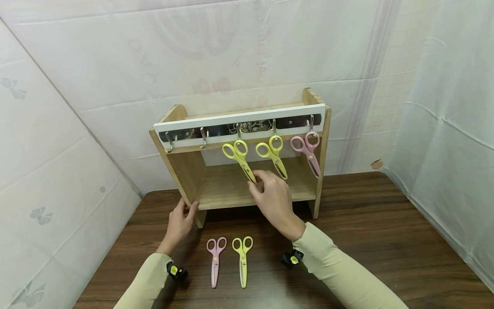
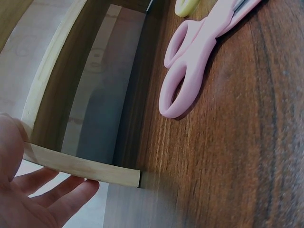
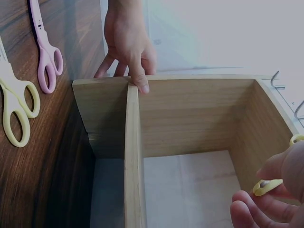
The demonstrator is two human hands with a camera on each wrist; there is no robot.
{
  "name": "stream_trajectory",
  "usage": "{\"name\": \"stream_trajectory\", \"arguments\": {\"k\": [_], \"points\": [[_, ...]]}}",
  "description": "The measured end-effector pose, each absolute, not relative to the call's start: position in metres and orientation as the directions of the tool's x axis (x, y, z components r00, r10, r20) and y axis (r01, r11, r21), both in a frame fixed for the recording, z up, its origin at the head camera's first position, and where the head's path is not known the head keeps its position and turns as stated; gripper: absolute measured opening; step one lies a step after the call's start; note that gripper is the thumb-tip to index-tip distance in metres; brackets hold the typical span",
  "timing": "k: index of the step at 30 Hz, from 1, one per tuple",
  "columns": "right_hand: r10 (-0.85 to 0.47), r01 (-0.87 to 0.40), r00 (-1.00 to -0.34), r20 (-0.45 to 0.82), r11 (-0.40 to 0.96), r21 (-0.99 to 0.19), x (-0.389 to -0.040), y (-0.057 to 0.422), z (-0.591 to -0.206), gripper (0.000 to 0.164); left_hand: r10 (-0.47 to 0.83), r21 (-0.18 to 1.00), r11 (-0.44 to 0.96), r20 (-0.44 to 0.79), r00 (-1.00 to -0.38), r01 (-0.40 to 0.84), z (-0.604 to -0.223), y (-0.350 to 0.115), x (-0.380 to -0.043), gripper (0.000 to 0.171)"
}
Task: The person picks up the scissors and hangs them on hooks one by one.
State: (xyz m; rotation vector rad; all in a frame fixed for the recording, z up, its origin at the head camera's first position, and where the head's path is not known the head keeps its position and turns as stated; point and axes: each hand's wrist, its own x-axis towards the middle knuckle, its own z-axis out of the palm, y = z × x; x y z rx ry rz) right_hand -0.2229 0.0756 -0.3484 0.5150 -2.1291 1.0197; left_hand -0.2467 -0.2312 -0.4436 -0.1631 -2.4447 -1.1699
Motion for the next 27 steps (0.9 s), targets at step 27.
{"name": "stream_trajectory", "arguments": {"k": [27], "points": [[-0.376, -0.491, -0.857, 0.353, 0.804, -0.335, -0.172, 0.078, -0.416, 0.055, -0.073, 0.725, 0.629, 0.415, -0.907, 0.281, -0.444, -0.232, -0.247, 0.037]]}}
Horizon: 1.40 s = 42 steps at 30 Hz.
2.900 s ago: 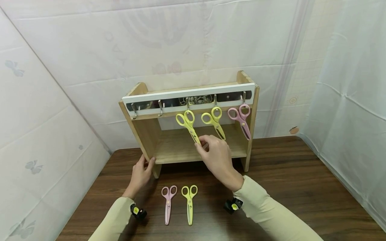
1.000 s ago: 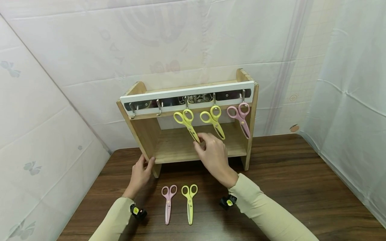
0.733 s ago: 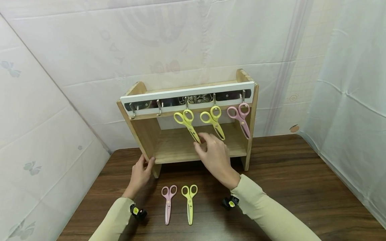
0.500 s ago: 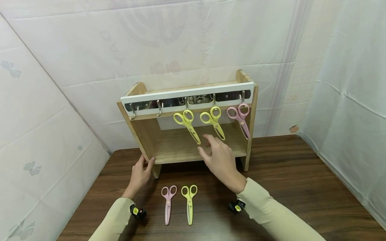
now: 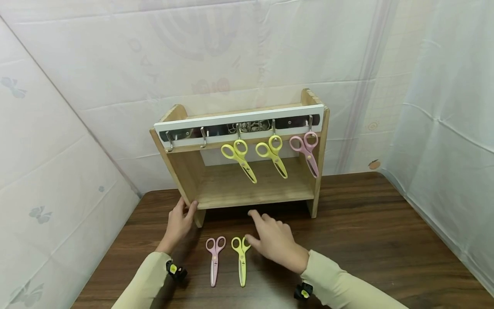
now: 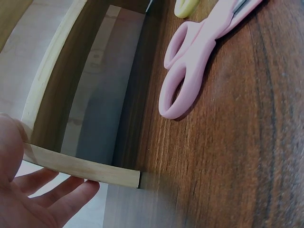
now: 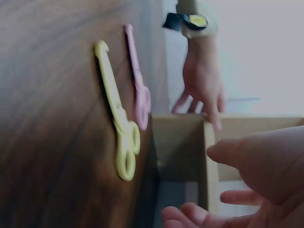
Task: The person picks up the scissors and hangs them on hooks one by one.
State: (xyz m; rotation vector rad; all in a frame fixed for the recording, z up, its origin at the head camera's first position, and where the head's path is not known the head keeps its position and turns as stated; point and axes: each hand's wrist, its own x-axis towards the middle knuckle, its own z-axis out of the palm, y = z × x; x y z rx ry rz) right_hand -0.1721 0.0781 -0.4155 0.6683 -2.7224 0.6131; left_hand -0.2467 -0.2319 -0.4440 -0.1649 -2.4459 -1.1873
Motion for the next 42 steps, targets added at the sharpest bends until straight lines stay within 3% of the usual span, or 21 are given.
{"name": "stream_trajectory", "arguments": {"k": [5, 18, 42], "points": [[-0.453, -0.516, -0.855, 0.252, 0.794, -0.322, -0.164, 0.069, -0.425, 0.059, -0.074, 0.723, 0.636, 0.406, -0.911, 0.271, -0.444, -0.232, -0.247, 0.038], [-0.570, -0.580, -0.812, 0.129, 0.763, -0.285, -0.150, 0.045, -0.438, 0.056, -0.075, 0.727, 0.634, 0.399, -0.914, 0.265, -0.442, -0.232, -0.246, 0.037], [-0.595, -0.623, -0.782, 0.186, 0.751, -0.217, -0.143, 0.040, -0.458, 0.042, -0.079, 0.720, 0.641, 0.405, -0.911, 0.265, -0.442, -0.230, -0.245, 0.033]]}}
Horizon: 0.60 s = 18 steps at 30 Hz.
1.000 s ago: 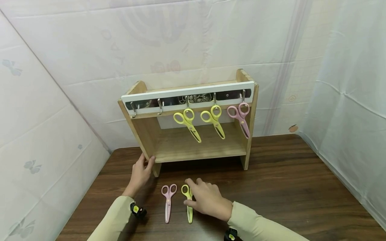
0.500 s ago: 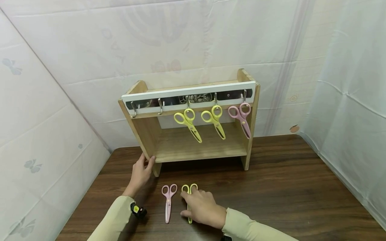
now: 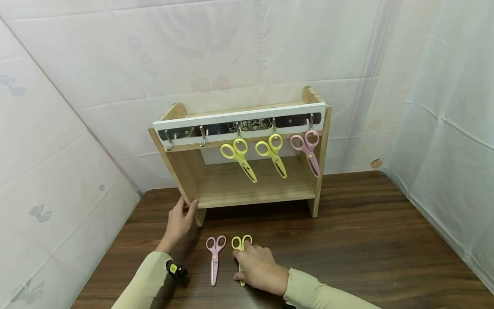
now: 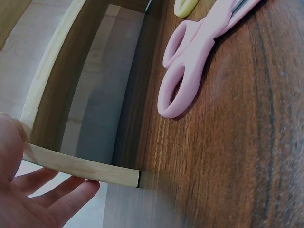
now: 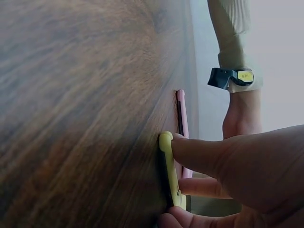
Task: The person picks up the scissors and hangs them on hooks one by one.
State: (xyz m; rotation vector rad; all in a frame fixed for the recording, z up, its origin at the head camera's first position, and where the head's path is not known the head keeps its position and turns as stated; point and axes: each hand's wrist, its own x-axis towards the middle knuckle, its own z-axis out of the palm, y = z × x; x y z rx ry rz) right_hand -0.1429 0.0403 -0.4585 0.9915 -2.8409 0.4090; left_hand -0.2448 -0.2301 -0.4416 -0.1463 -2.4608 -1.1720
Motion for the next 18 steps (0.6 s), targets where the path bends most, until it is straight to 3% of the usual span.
{"name": "stream_trajectory", "arguments": {"k": [11, 18], "points": [[-0.628, -0.633, -0.772, 0.103, 0.740, -0.228, -0.143, 0.045, -0.450, 0.042, -0.075, 0.718, 0.646, 0.397, -0.915, 0.259, -0.442, -0.230, -0.245, 0.034], [-0.668, -0.660, -0.742, 0.054, 0.714, -0.233, -0.140, 0.055, -0.444, 0.064, -0.074, 0.723, 0.642, 0.391, -0.917, 0.257, -0.441, -0.230, -0.245, 0.036]]}}
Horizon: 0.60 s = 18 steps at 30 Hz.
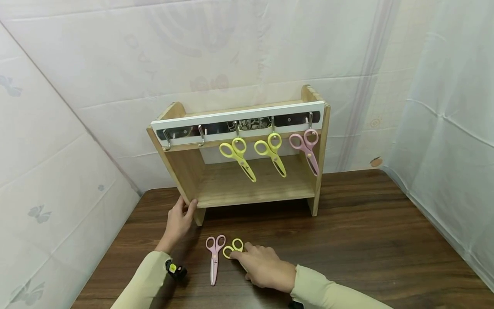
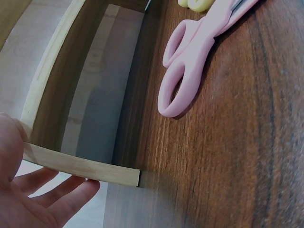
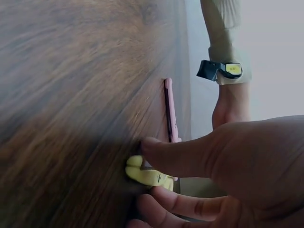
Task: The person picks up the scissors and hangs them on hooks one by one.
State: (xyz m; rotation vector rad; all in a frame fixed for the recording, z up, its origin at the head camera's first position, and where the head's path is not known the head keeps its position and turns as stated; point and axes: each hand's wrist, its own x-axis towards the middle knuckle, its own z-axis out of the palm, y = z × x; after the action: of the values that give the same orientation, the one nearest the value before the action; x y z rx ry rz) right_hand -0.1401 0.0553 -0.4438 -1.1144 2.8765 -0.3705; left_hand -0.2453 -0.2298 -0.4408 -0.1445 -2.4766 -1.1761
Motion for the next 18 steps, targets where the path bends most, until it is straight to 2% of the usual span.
{"name": "stream_trajectory", "arguments": {"k": [4, 8, 18], "points": [[-0.698, -0.686, -0.715, 0.053, 0.684, -0.248, -0.140, 0.067, -0.444, 0.077, -0.076, 0.727, 0.638, 0.388, -0.919, 0.254, -0.442, -0.230, -0.245, 0.036], [-0.728, -0.706, -0.684, 0.043, 0.647, -0.287, -0.145, 0.084, -0.443, 0.081, -0.079, 0.728, 0.633, 0.399, -0.914, 0.263, -0.443, -0.230, -0.245, 0.035], [-0.749, -0.693, -0.663, -0.003, 0.615, -0.377, -0.161, 0.124, -0.442, 0.059, -0.080, 0.727, 0.631, 0.408, -0.910, 0.270, -0.444, -0.231, -0.248, 0.035]]}}
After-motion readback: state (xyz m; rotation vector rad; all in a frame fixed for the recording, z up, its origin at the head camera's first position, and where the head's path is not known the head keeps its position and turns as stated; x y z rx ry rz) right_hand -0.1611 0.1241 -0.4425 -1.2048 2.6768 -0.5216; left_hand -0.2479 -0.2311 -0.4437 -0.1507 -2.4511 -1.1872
